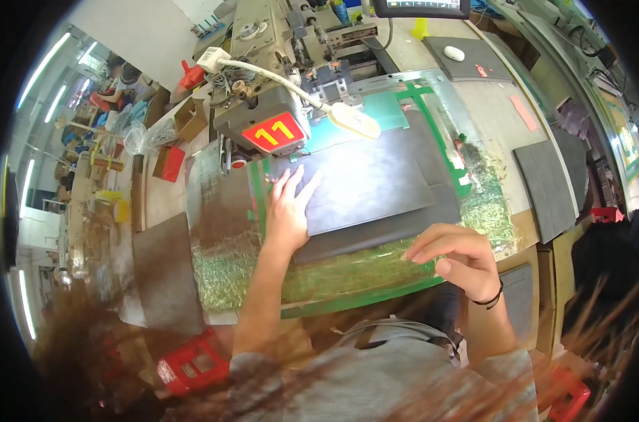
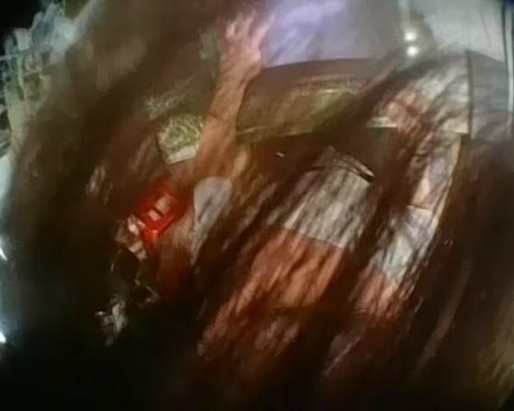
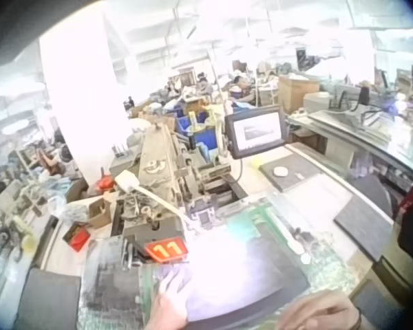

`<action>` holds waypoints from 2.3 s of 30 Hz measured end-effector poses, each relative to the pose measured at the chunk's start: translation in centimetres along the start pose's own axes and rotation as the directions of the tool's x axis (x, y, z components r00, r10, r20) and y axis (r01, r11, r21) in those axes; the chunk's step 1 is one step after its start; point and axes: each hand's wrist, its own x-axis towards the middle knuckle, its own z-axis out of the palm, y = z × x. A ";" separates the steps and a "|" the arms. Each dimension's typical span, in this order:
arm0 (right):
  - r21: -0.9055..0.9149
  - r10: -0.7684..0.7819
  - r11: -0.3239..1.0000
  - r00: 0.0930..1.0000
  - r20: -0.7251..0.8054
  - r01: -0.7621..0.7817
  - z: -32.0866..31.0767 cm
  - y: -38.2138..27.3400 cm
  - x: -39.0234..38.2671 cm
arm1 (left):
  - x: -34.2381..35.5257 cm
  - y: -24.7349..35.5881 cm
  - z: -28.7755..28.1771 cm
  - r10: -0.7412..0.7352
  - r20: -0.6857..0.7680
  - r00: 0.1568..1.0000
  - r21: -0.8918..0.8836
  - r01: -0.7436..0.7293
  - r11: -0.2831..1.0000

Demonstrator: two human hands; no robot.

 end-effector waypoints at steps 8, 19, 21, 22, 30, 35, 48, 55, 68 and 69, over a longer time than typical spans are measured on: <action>-0.023 0.132 0.991 0.988 -0.078 -0.134 0.6 -0.3 -1.9 | -1.1 -0.2 -1.9 -0.021 -0.051 0.998 -0.051 0.019 0.999; -0.130 0.089 0.975 0.849 -0.521 -0.182 -3.8 2.8 -9.2 | -10.2 2.5 -3.4 -0.067 -0.364 0.929 -0.426 -0.102 0.899; -0.133 0.093 0.970 0.816 -0.570 -0.203 -5.8 3.5 -11.0 | -11.2 3.3 -3.0 -0.169 -0.303 0.938 -0.563 -0.033 0.826; -0.145 0.089 0.965 0.795 -0.600 -0.218 -6.1 3.6 -11.6 | -11.2 3.8 -2.8 -0.216 -0.263 0.940 -0.643 -0.004 0.766; 0.071 0.272 0.950 0.691 -0.670 -0.305 -7.3 4.5 -15.7 | -11.9 3.4 -2.2 -0.085 -0.220 0.972 -0.898 -0.167 0.406; 0.365 0.522 0.846 0.745 -0.415 -0.389 -5.0 2.6 -16.6 | -13.8 4.3 -6.9 0.164 -0.097 0.982 -0.983 -0.120 0.138; 0.411 0.409 0.906 0.462 -0.787 -0.102 -9.4 6.4 -46.9 | -15.9 19.1 -0.8 0.639 0.239 0.731 -0.903 -0.074 0.423; 0.541 0.498 0.841 -0.439 -0.748 0.033 -6.3 16.3 -71.4 | -16.2 18.5 0.8 0.576 0.472 0.668 -0.822 0.097 0.561; 0.590 0.511 0.804 -0.421 -0.750 -0.075 -12.2 19.4 -68.4 | -16.4 17.2 -1.3 0.376 0.514 0.771 -0.785 0.247 0.569; 0.601 0.518 0.792 -0.405 -0.754 -0.107 -12.6 19.7 -68.8 | -16.2 16.4 -2.3 0.313 0.528 0.790 -0.745 0.253 0.618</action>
